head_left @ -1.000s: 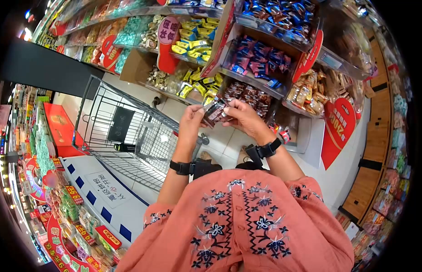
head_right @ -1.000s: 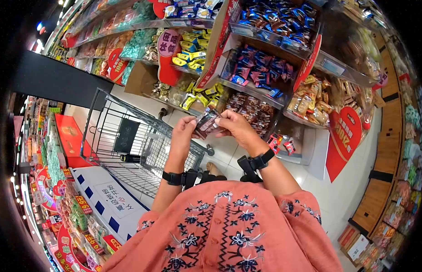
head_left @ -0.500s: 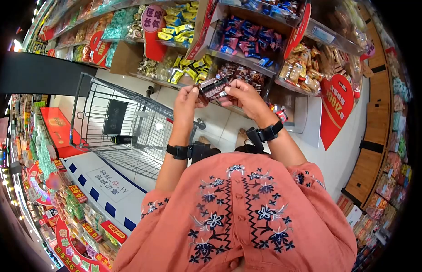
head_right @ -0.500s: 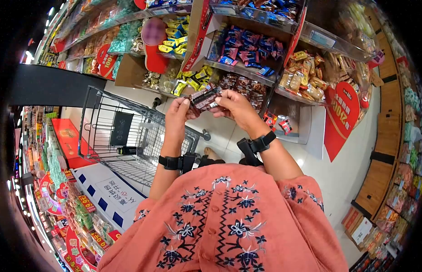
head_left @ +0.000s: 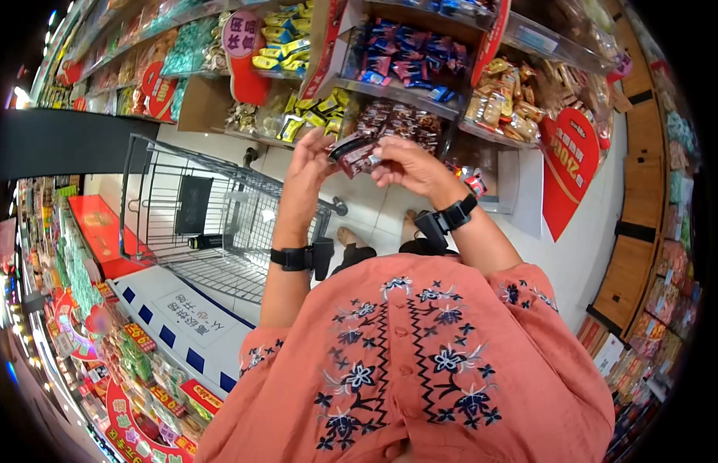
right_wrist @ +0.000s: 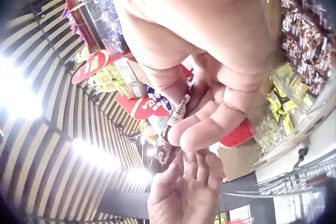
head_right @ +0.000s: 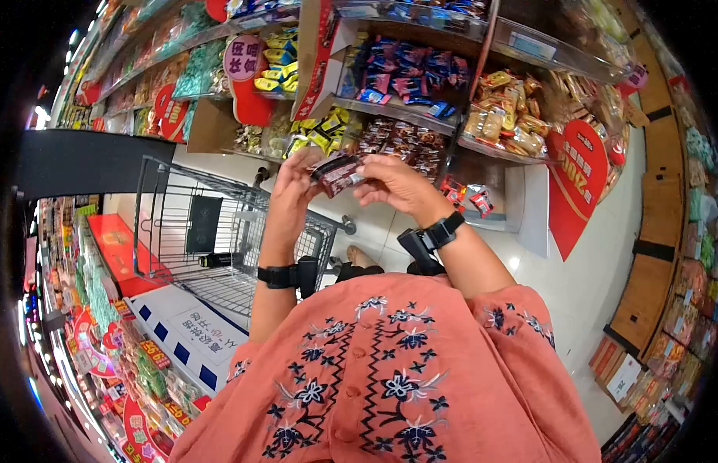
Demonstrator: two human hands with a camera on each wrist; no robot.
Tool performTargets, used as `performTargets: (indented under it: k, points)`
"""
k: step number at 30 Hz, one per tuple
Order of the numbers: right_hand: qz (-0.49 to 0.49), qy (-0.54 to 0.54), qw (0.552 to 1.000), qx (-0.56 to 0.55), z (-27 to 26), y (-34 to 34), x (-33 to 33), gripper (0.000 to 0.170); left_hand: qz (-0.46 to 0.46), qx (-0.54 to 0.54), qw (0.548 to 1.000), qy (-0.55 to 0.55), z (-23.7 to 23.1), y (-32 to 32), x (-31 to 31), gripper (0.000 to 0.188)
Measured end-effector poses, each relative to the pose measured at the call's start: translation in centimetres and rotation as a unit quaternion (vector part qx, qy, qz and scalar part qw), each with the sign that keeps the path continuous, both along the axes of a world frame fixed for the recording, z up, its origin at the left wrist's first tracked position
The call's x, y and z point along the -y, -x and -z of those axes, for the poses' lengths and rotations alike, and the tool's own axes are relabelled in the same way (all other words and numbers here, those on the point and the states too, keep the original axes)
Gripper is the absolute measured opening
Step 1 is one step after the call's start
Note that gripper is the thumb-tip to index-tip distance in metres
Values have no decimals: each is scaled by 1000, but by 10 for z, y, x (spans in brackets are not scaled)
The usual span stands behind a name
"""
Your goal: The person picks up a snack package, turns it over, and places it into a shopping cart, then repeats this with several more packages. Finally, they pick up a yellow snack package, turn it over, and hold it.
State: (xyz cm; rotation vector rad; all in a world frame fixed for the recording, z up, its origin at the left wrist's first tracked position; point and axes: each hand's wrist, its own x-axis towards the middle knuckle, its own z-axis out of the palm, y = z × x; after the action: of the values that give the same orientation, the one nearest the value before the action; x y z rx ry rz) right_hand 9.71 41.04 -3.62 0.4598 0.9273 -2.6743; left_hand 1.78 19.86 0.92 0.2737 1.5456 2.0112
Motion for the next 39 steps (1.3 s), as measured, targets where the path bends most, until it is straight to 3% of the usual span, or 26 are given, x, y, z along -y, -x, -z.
performTargets:
  k: [3,4,7,11,15,19,22,26,29,32,34,39]
  points:
    - [-64,98,993,-17,28,2,5,15,83,-59,994,29,-2,-5,-2,53]
    - [-85,101,991,-28,36,3,8,16,116,-21,992,38,-4,-6,0,53]
    - [-151,105,983,-21,49,0,11,18,129,-69,982,116,3,-8,4,48]
    - [-203,10,979,35,47,-1,11,26,107,-43,981,159,8,-8,3,32]
    - [-161,-107,981,2,55,-1,2,38,68,11,980,187,30,4,1,29]
    - [-70,-129,989,-5,48,7,-10,39,64,10,975,214,40,12,-7,29]
    - [-84,-162,983,-33,30,10,-16,39,115,15,969,219,39,13,-16,33]
    - [-150,-175,973,-29,51,12,-13,31,131,15,960,246,61,11,-21,41]
    - [-131,-141,981,24,79,7,-15,28,124,45,948,288,74,10,-13,45]
    - [1,-102,990,95,119,-4,-32,23,94,37,945,310,77,8,2,50]
    - [85,-82,977,175,142,-5,-47,17,80,60,946,308,79,9,15,54]
    - [146,-121,953,238,187,-12,-70,22,55,72,940,330,78,3,38,52]
